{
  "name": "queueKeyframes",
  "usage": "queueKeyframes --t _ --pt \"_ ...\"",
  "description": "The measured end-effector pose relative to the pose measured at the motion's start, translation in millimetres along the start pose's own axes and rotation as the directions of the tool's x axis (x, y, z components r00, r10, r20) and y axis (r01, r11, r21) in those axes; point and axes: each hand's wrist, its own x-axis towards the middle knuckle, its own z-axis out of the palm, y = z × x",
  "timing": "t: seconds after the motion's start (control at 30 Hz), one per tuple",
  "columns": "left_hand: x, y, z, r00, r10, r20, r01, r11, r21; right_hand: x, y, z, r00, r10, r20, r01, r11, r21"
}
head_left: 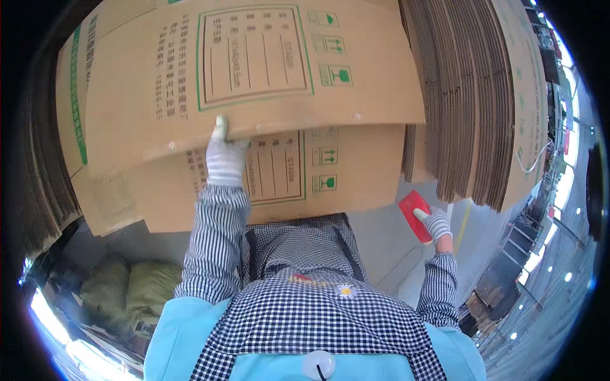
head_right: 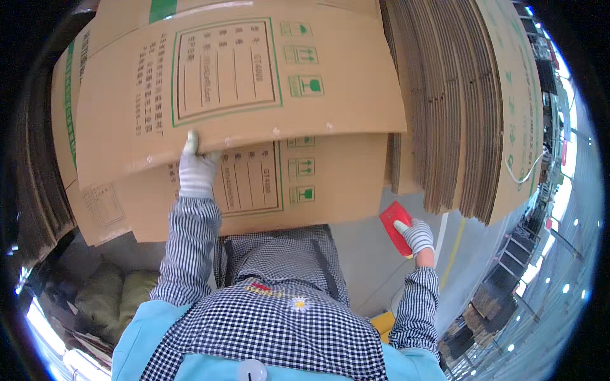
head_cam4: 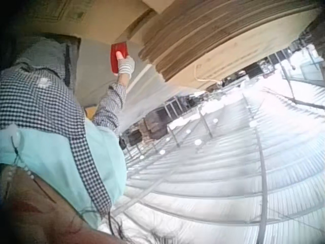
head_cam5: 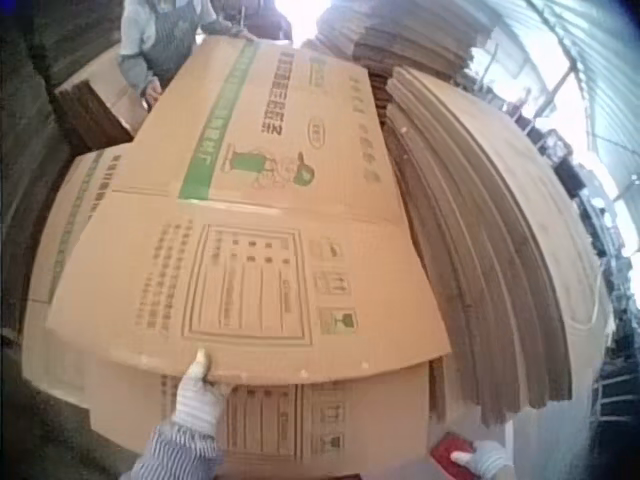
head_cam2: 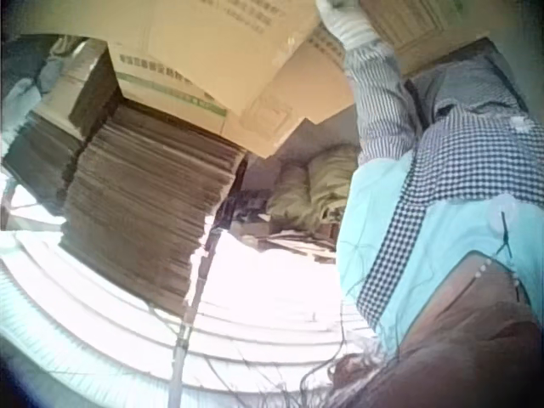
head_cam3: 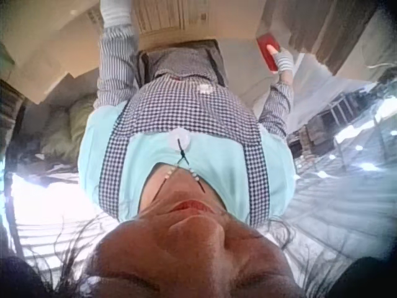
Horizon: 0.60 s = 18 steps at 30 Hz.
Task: The person is assembling large cardboard boxes from flat sheets and sealing them with a tape dispenser.
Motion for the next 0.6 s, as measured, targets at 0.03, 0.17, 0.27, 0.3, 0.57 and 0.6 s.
queueKeyframes --t 0.03,0.17,0.27,0.3,0.57,0.6 --pt "-19.7 -2.4 10.7 0.999 0.017 0.051 -0.019 0.999 0.032 13.5 11.0 5.5 1.0 -0.006 -0.002 0.006 1.0 0.012" --pt "-85.3 5.1 18.1 0.997 0.034 0.063 -0.041 0.994 0.106 27.3 31.9 13.8 0.99 0.0 0.143 -0.009 0.998 0.064" --pt "-98.4 8.9 20.5 1.0 0.021 0.022 -0.026 0.973 0.23 32.2 26.9 6.2 0.974 0.024 0.224 -0.05 0.993 0.109" --pt "-95.7 5.8 20.3 1.0 -0.004 -0.024 0.009 0.975 0.224 34.0 24.0 -0.1 0.971 0.016 0.239 -0.058 0.984 0.169" --pt "-78.5 -2.3 -4.7 0.918 -0.177 -0.355 0.326 0.845 0.424 -41.3 71.4 -59.7 0.961 -0.199 0.191 0.183 0.978 0.098" --pt "-78.7 -26.1 -7.1 0.906 -0.24 -0.349 0.367 0.856 0.363 -57.0 83.5 -64.2 0.963 -0.209 0.168 0.204 0.978 0.05"
